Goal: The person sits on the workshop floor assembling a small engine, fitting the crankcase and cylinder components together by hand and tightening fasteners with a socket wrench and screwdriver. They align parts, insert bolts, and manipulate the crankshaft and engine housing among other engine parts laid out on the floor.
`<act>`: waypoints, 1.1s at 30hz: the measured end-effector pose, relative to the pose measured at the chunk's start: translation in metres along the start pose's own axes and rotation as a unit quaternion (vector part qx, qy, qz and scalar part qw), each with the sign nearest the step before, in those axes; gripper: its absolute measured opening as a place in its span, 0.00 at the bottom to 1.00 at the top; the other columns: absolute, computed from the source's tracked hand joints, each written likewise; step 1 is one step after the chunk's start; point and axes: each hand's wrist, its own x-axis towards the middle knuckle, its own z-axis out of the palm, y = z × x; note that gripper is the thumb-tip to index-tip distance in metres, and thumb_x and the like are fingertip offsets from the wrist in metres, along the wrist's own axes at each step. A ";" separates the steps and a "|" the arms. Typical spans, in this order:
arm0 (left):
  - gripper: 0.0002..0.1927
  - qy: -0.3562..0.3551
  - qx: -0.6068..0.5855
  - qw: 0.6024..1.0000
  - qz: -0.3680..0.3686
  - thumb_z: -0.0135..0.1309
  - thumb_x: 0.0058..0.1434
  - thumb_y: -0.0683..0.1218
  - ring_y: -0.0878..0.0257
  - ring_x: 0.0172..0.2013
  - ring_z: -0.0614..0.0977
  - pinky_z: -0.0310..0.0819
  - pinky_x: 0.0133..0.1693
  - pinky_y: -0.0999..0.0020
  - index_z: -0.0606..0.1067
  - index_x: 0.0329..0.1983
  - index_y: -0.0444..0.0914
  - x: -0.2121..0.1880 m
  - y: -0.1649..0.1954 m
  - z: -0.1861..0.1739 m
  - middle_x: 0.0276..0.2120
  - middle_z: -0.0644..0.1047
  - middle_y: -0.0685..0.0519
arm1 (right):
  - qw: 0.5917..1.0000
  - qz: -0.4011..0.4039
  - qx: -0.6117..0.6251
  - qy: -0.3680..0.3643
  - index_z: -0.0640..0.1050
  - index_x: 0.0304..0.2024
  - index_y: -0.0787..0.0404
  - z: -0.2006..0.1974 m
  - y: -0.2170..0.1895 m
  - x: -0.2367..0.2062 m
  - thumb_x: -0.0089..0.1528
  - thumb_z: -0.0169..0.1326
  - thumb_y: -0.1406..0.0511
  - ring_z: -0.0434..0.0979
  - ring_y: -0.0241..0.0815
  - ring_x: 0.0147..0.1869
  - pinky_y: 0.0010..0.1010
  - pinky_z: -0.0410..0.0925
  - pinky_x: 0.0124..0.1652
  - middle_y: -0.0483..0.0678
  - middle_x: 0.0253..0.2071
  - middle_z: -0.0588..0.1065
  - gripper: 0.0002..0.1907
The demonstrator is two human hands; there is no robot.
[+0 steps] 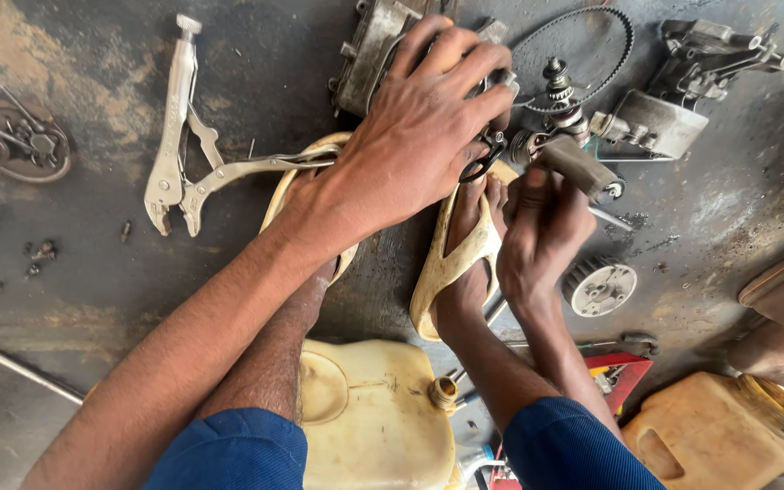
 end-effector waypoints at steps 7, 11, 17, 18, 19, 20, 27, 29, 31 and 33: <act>0.16 0.010 0.019 1.000 0.004 0.62 0.53 0.33 0.51 0.64 0.68 0.49 0.72 0.49 0.78 0.44 0.38 0.002 0.000 0.002 0.59 0.72 0.48 | 0.998 0.003 -0.045 -0.032 0.75 0.52 0.68 0.000 0.006 -0.003 0.73 0.46 0.74 0.70 0.32 0.32 0.24 0.66 0.31 0.47 0.32 0.76 0.08; 0.15 0.006 -0.001 1.000 0.006 0.63 0.54 0.34 0.50 0.65 0.68 0.49 0.71 0.48 0.77 0.43 0.39 -0.001 0.000 -0.001 0.59 0.72 0.48 | 0.998 -0.039 0.052 -0.024 0.74 0.53 0.68 0.002 0.010 -0.005 0.74 0.45 0.76 0.72 0.34 0.42 0.26 0.69 0.44 0.47 0.41 0.75 0.08; 0.17 0.008 0.015 1.000 0.007 0.63 0.52 0.34 0.51 0.65 0.68 0.49 0.71 0.49 0.77 0.44 0.39 -0.001 0.000 -0.001 0.59 0.71 0.48 | 0.999 -0.012 0.043 -0.021 0.72 0.52 0.68 0.004 0.008 -0.005 0.71 0.55 0.73 0.65 0.32 0.40 0.24 0.64 0.41 0.46 0.37 0.68 0.08; 0.16 0.013 0.015 1.000 0.007 0.64 0.52 0.35 0.51 0.65 0.67 0.49 0.71 0.49 0.77 0.43 0.40 0.000 0.000 0.000 0.59 0.71 0.49 | 1.000 -0.004 0.020 -0.022 0.72 0.49 0.68 0.004 0.007 -0.005 0.70 0.55 0.73 0.66 0.32 0.40 0.24 0.65 0.41 0.47 0.36 0.70 0.07; 0.16 0.017 0.016 1.000 0.010 0.64 0.52 0.35 0.51 0.65 0.67 0.50 0.71 0.49 0.76 0.43 0.40 0.000 0.000 0.000 0.59 0.71 0.49 | 1.000 0.003 -0.002 -0.020 0.72 0.46 0.68 0.003 0.006 -0.004 0.70 0.56 0.74 0.67 0.33 0.39 0.25 0.66 0.41 0.48 0.36 0.71 0.05; 0.15 0.016 0.005 1.000 0.009 0.65 0.53 0.36 0.50 0.65 0.67 0.50 0.71 0.48 0.76 0.43 0.40 0.000 -0.001 -0.001 0.59 0.71 0.48 | 0.999 0.007 -0.031 -0.043 0.72 0.48 0.68 0.003 0.004 -0.003 0.71 0.53 0.74 0.66 0.34 0.37 0.26 0.65 0.39 0.48 0.34 0.71 0.04; 0.15 0.008 -0.007 1.000 0.009 0.65 0.54 0.36 0.49 0.65 0.67 0.50 0.71 0.48 0.76 0.44 0.39 -0.001 -0.001 -0.004 0.59 0.71 0.48 | 0.997 -0.053 -0.019 -0.061 0.71 0.46 0.71 0.001 0.004 -0.002 0.69 0.49 0.74 0.70 0.35 0.38 0.30 0.67 0.38 0.49 0.35 0.72 0.04; 0.15 0.010 -0.011 1.000 0.012 0.65 0.53 0.37 0.49 0.65 0.67 0.49 0.71 0.47 0.76 0.43 0.39 0.001 -0.001 -0.003 0.59 0.71 0.48 | 0.996 -0.042 -0.027 -0.069 0.72 0.45 0.71 0.002 0.006 -0.004 0.69 0.48 0.73 0.71 0.35 0.37 0.30 0.67 0.37 0.49 0.34 0.73 0.05; 0.15 0.010 -0.020 1.000 0.006 0.67 0.53 0.39 0.49 0.64 0.67 0.48 0.70 0.46 0.76 0.41 0.38 0.001 0.000 -0.001 0.58 0.71 0.47 | 0.997 -0.009 -0.069 -0.036 0.75 0.44 0.68 0.002 0.008 -0.005 0.74 0.49 0.71 0.67 0.35 0.32 0.30 0.64 0.32 0.48 0.29 0.73 0.05; 0.14 0.010 -0.018 1.000 0.001 0.67 0.55 0.39 0.49 0.64 0.67 0.49 0.70 0.47 0.76 0.43 0.39 0.002 0.001 0.000 0.59 0.72 0.47 | 0.999 -0.026 0.010 -0.015 0.73 0.47 0.69 0.002 0.009 -0.004 0.79 0.47 0.70 0.68 0.35 0.35 0.29 0.65 0.35 0.49 0.32 0.72 0.08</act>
